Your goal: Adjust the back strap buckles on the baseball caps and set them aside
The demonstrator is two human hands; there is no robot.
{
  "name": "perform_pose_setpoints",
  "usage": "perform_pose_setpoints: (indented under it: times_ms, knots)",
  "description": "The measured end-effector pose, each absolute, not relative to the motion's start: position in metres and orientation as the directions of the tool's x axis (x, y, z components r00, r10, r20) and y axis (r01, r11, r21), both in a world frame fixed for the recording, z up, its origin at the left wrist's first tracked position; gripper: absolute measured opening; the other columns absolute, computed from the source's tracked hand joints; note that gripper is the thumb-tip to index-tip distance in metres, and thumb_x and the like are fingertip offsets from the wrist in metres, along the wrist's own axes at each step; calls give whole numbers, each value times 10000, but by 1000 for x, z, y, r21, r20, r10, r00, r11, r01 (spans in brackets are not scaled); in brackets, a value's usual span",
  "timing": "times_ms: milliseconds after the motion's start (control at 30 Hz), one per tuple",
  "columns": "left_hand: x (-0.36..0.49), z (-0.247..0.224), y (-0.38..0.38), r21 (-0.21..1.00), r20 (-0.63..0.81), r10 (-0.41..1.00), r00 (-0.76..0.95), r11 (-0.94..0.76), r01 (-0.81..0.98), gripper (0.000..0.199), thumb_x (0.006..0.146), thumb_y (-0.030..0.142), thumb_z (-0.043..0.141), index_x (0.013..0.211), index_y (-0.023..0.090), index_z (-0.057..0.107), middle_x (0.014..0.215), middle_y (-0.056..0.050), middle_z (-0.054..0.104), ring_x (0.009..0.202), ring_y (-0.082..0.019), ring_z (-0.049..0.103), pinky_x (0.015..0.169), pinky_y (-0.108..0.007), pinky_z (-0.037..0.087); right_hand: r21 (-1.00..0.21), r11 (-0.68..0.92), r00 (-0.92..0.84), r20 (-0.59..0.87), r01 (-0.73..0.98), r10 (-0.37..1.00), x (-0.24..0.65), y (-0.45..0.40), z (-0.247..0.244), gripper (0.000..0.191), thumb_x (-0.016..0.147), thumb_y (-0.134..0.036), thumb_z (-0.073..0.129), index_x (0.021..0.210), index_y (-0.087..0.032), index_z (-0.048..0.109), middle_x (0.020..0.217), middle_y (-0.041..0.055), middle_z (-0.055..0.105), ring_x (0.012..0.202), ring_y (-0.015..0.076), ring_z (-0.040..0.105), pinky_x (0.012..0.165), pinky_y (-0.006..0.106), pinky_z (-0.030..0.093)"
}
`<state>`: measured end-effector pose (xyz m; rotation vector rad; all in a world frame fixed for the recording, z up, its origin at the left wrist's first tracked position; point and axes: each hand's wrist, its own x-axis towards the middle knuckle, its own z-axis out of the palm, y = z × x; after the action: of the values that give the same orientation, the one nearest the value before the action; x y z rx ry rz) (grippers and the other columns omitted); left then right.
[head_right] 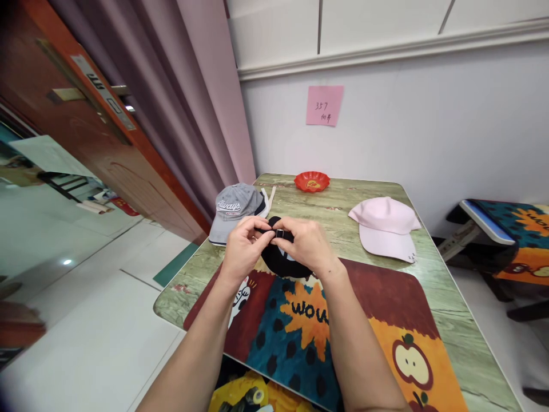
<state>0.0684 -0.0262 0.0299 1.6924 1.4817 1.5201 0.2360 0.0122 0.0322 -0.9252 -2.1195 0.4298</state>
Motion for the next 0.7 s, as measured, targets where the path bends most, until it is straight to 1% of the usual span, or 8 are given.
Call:
perform_pose_setpoints:
  times_ms: [100, 267, 400, 500, 567, 633, 667, 700]
  knots:
    - [69, 32, -29, 819, 457, 873, -172, -338, 463, 87, 789, 233, 667, 736, 179, 625, 946, -48, 669, 733, -132, 612, 650, -250, 477, -477, 711, -431, 572, 517, 698, 237, 12, 28, 129, 843, -284, 726, 961, -232, 726, 906, 16, 778, 771, 181, 703, 690, 274, 456]
    - [70, 34, -31, 893, 309, 942, -131, -239, 382, 121, 810, 248, 607, 738, 197, 523, 955, -46, 738, 696, -145, 622, 623, -268, 471, -415, 722, -419, 610, 554, 672, 237, 11, 26, 122, 833, -285, 689, 935, -232, 731, 852, 13, 779, 721, 176, 705, 659, 272, 450]
    - [74, 34, -30, 903, 289, 948, -130, -225, 366, 150, 770, 204, 596, 710, 207, 459, 971, -41, 741, 711, -147, 626, 614, -263, 466, -412, 704, -414, 595, 579, 689, 233, 9, 27, 100, 821, -269, 690, 903, -226, 729, 849, 20, 780, 739, 189, 714, 679, 279, 459]
    - [72, 32, -28, 886, 311, 941, -131, -238, 397, 146, 777, 207, 599, 715, 206, 467, 968, -38, 726, 733, -146, 624, 623, -259, 461, -473, 678, -431, 533, 563, 729, 237, 11, 29, 121, 831, -282, 707, 941, -240, 737, 889, 20, 785, 787, 199, 723, 720, 290, 481]
    - [66, 30, -27, 859, 340, 931, -132, -250, 448, 118, 798, 251, 630, 753, 202, 533, 948, -38, 710, 745, -150, 614, 644, -266, 463, -555, 636, -456, 443, 537, 771, 246, 15, 31, 291, 813, -331, 755, 1096, -270, 725, 936, 13, 785, 838, 208, 727, 757, 302, 500]
    - [57, 28, -26, 831, 364, 921, -139, -253, 495, 122, 825, 314, 657, 846, 202, 614, 936, -39, 699, 776, -162, 614, 700, -285, 481, -645, 570, -484, 333, 509, 809, 261, 21, 30, 589, 747, -377, 824, 1300, -295, 640, 997, 13, 778, 904, 222, 724, 803, 322, 517]
    - [53, 27, -25, 817, 378, 915, -138, -260, 514, 147, 843, 337, 656, 908, 205, 645, 958, -43, 701, 821, -174, 625, 754, -301, 495, -682, 533, -496, 279, 500, 822, 269, 24, 29, 702, 709, -389, 852, 1358, -295, 600, 1024, 18, 773, 934, 230, 719, 824, 331, 522]
    - [50, 26, -24, 801, 398, 909, -128, -276, 531, 174, 864, 349, 645, 968, 211, 665, 1008, -51, 704, 898, -190, 638, 830, -322, 502, -713, 498, -507, 229, 493, 831, 277, 26, 28, 737, 683, -397, 868, 1361, -286, 601, 1042, 25, 768, 955, 237, 713, 838, 337, 524]
